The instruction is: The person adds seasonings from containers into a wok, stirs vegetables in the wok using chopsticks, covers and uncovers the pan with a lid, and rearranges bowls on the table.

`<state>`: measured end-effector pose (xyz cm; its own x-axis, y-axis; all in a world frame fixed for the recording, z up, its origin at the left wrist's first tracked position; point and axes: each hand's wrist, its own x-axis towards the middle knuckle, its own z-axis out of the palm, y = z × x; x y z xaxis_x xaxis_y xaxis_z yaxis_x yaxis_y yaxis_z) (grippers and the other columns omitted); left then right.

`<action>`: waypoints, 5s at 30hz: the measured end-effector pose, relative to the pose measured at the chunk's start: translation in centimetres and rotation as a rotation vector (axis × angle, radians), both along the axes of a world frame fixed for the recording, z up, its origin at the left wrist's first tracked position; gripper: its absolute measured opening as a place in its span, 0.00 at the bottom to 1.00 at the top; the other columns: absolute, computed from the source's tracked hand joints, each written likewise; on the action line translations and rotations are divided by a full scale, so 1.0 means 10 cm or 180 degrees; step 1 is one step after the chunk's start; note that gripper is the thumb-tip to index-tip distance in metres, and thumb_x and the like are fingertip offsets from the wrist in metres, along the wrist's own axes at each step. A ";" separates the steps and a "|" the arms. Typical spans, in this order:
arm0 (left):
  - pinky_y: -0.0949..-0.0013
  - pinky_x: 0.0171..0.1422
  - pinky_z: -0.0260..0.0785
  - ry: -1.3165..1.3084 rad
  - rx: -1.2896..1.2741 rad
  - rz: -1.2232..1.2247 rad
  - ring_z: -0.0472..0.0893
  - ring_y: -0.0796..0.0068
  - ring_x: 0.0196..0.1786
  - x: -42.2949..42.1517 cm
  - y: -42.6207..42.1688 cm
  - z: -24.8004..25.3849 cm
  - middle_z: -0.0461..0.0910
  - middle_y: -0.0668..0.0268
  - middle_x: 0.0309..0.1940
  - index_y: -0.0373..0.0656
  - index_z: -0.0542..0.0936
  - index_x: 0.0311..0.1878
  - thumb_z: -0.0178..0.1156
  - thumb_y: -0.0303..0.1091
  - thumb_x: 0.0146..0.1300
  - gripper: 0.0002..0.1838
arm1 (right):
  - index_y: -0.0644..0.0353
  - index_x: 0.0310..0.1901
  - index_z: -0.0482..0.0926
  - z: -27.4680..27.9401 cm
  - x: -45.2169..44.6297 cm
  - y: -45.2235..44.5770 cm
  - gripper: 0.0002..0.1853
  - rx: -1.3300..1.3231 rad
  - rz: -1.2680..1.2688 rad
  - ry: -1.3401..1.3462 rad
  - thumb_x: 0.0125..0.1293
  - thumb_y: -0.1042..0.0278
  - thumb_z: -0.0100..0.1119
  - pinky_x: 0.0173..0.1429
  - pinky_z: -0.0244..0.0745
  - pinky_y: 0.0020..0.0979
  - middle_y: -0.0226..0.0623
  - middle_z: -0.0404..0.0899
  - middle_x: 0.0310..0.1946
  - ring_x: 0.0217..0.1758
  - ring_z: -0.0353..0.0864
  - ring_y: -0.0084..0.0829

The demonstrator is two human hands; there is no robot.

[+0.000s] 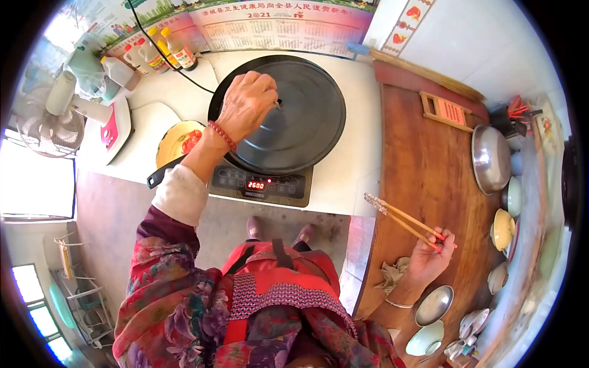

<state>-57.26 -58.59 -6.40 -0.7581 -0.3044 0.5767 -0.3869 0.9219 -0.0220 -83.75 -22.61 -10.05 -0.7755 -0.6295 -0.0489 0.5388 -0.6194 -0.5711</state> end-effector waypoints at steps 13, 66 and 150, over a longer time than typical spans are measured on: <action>0.64 0.38 0.66 0.0267 -0.0533 -0.0763 0.73 0.64 0.34 -1.10 0.03 0.89 0.74 0.65 0.25 0.43 0.77 0.28 0.59 0.29 0.52 0.02 | 0.64 0.38 0.72 0.14 0.14 0.65 0.11 -0.0085 -0.0836 0.0021 0.69 0.64 0.47 0.25 0.78 0.27 0.44 0.74 0.36 0.30 0.77 0.31; 0.70 0.45 0.73 0.0873 0.4712 0.0419 0.80 0.73 0.42 1.75 1.56 -1.15 0.80 0.59 0.39 0.32 0.75 0.48 0.54 0.29 0.63 0.13 | 0.71 0.39 0.74 -0.09 0.84 -2.38 0.09 0.1686 0.0207 0.2722 0.64 0.72 0.52 0.39 0.78 0.28 0.44 0.80 0.33 0.33 0.81 0.29; 0.73 0.34 0.75 0.2434 0.5859 0.2355 0.81 0.72 0.33 2.78 2.06 -2.10 0.81 0.58 0.34 0.29 0.75 0.47 0.55 0.30 0.61 0.15 | 0.67 0.35 0.78 0.04 0.75 -3.04 0.07 0.1620 0.0555 0.3355 0.63 0.71 0.56 0.32 0.76 0.22 0.39 0.80 0.31 0.30 0.80 0.23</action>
